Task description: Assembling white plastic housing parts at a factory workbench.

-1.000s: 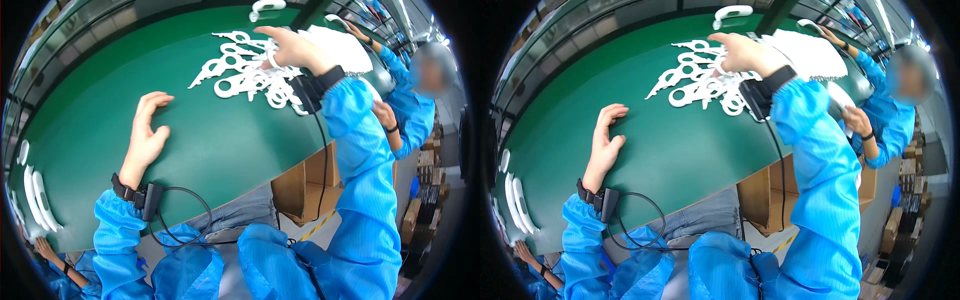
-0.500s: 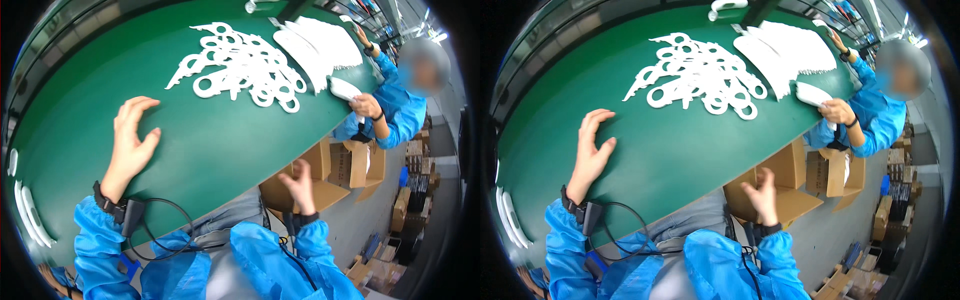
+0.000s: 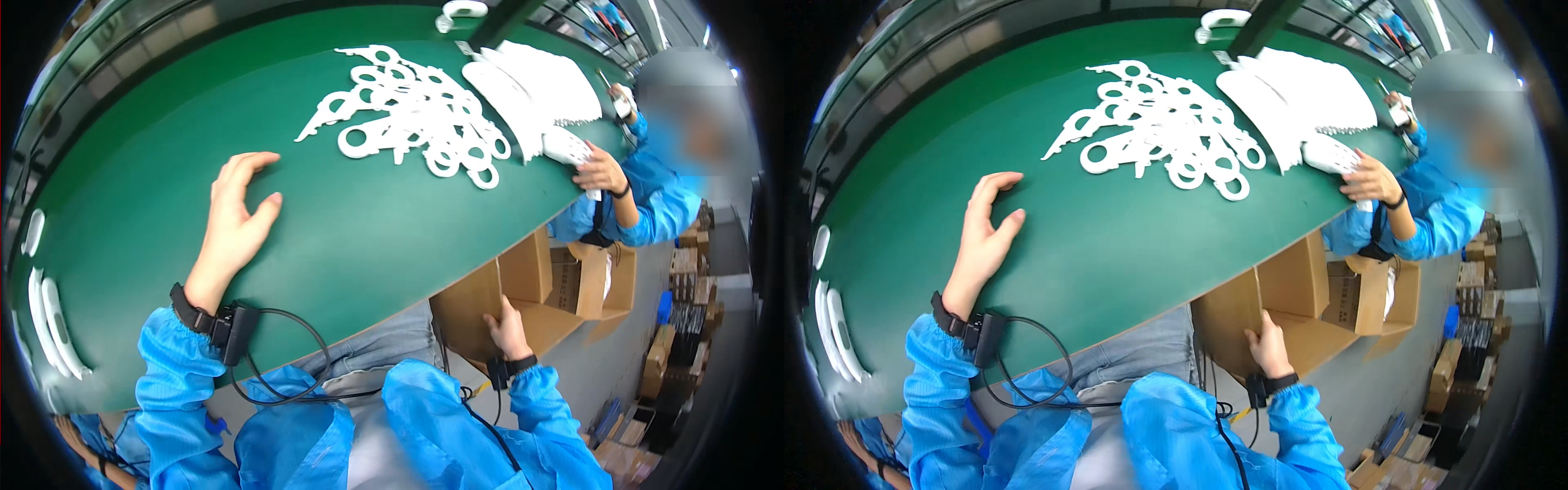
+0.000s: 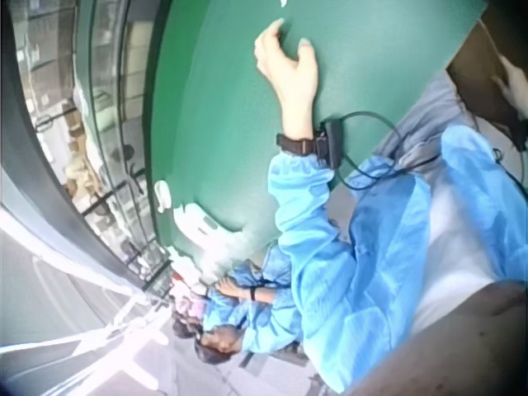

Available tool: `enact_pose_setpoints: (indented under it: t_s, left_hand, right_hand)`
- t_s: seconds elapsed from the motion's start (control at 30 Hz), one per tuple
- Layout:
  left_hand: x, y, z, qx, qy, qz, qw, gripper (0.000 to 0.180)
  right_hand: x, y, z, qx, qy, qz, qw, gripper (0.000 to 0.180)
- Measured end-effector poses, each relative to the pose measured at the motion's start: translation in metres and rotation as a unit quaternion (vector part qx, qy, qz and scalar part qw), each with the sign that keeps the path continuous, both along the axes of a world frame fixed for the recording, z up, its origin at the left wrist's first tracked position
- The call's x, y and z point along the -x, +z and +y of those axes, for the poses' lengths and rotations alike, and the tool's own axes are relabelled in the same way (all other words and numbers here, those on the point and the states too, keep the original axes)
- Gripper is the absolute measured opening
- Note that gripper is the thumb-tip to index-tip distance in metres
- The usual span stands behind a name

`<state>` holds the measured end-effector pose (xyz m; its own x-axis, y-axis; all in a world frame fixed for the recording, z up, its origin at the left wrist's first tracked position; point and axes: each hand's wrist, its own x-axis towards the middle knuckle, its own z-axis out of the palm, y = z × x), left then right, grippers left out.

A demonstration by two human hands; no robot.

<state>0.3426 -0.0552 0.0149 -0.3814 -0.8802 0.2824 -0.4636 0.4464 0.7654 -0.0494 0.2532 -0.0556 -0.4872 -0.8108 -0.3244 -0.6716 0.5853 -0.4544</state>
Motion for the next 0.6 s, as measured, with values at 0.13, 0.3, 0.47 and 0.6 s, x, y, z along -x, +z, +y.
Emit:
enact_pose_setpoints:
  t_s: [0.13, 0.3, 0.47, 0.6]
  left_hand:
    - [-0.005, 0.001, 0.003, 0.002, 0.006, -0.023, 1.0, 0.042]
    - [-0.008, 0.0, 0.003, -0.015, 0.013, -0.022, 1.0, 0.043]
    - [-0.001, 0.001, 0.0, 0.001, 0.006, -0.012, 1.0, 0.042]
    - [-0.008, -0.006, -0.001, -0.001, 0.019, -0.004, 1.0, 0.042]
  right_hand:
    - [0.011, 0.006, 0.039, -0.054, -0.024, 0.023, 0.998, 0.047]
    - [0.019, 0.049, 0.023, -0.153, 0.006, 0.104, 0.983, 0.045]
    - [-0.003, 0.14, -0.095, 0.226, 0.033, 0.025, 0.973, 0.016]
    - [-0.039, 0.15, -0.226, 0.327, 0.267, 0.052, 0.905, 0.019]
